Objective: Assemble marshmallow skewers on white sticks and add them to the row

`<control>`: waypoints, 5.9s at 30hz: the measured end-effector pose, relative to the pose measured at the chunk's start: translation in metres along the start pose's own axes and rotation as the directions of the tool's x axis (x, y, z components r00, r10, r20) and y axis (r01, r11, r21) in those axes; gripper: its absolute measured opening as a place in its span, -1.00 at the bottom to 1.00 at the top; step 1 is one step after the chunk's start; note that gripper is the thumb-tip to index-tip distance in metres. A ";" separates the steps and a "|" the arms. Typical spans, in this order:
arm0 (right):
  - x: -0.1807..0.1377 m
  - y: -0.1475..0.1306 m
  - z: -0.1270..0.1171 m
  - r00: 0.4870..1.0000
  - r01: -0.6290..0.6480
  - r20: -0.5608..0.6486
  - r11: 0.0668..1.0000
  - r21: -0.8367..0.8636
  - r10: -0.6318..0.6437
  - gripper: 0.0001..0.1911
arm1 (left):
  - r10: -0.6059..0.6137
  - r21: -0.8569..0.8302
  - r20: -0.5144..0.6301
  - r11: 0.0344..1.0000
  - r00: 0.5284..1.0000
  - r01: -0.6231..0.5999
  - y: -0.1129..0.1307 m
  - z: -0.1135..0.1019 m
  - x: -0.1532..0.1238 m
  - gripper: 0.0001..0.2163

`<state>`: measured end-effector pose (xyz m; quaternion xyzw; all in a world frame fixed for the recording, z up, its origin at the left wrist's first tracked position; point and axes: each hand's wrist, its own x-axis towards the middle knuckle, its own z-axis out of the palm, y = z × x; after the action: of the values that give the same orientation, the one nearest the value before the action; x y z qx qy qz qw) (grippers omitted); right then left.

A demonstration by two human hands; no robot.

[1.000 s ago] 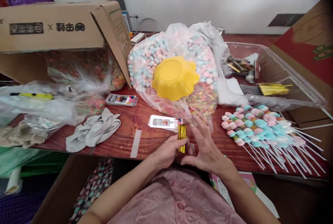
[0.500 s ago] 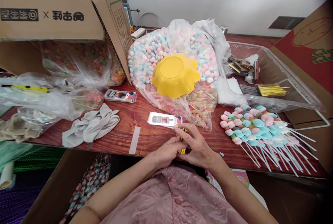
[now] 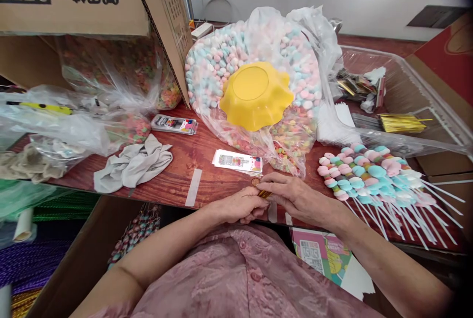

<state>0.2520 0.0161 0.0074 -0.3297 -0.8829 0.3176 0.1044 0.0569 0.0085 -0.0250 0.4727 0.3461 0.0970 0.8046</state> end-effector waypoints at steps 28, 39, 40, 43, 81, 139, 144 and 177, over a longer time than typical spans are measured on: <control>0.032 -0.010 0.010 0.994 -0.021 -0.110 0.987 -0.159 0.003 -0.72 | -0.045 -0.681 -0.049 0.732 0.998 0.000 -0.022 0.006 -0.003 -0.62; 0.036 0.007 0.011 0.981 -0.030 -0.190 0.993 0.110 0.051 -0.79 | 0.049 -0.655 -0.034 0.753 0.998 -0.059 -0.025 -0.002 0.000 -0.57; 0.036 0.006 0.010 0.983 -0.055 -0.169 0.993 0.102 0.072 -0.78 | 0.046 -0.648 -0.046 0.759 0.998 -0.065 -0.025 -0.001 0.000 -0.57; 0.033 0.003 0.001 0.993 -0.095 -0.062 0.994 0.049 0.098 -0.75 | 0.023 -0.620 -0.058 0.783 0.998 -0.054 -0.026 0.004 0.001 -0.57; 0.067 -0.014 0.037 0.903 0.027 -0.423 0.971 0.238 0.079 -0.79 | 0.111 -0.865 -0.045 0.494 0.993 -0.094 -0.016 -0.003 -0.006 -0.70; 0.059 -0.013 0.082 0.963 0.011 -0.264 0.991 -0.133 -0.046 -0.85 | -0.030 -0.931 -0.363 0.061 0.931 -0.361 -0.010 -0.004 -0.001 -0.54; 0.054 -0.014 0.082 0.946 -0.019 -0.325 0.997 -0.073 -0.006 -0.84 | 0.027 -0.910 -0.368 0.195 0.930 -0.366 -0.007 -0.004 -0.002 -0.55; -0.082 0.025 0.092 -0.003 -0.414 -0.926 0.843 0.344 0.377 -0.75 | 0.435 0.399 -0.765 0.899 0.475 -0.181 -0.037 -0.052 -0.115 -0.74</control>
<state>0.2911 -0.0675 -0.0778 -0.6880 -0.4677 0.0265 0.5543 -0.0691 -0.0310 -0.0187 0.5240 0.6061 0.4090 0.4368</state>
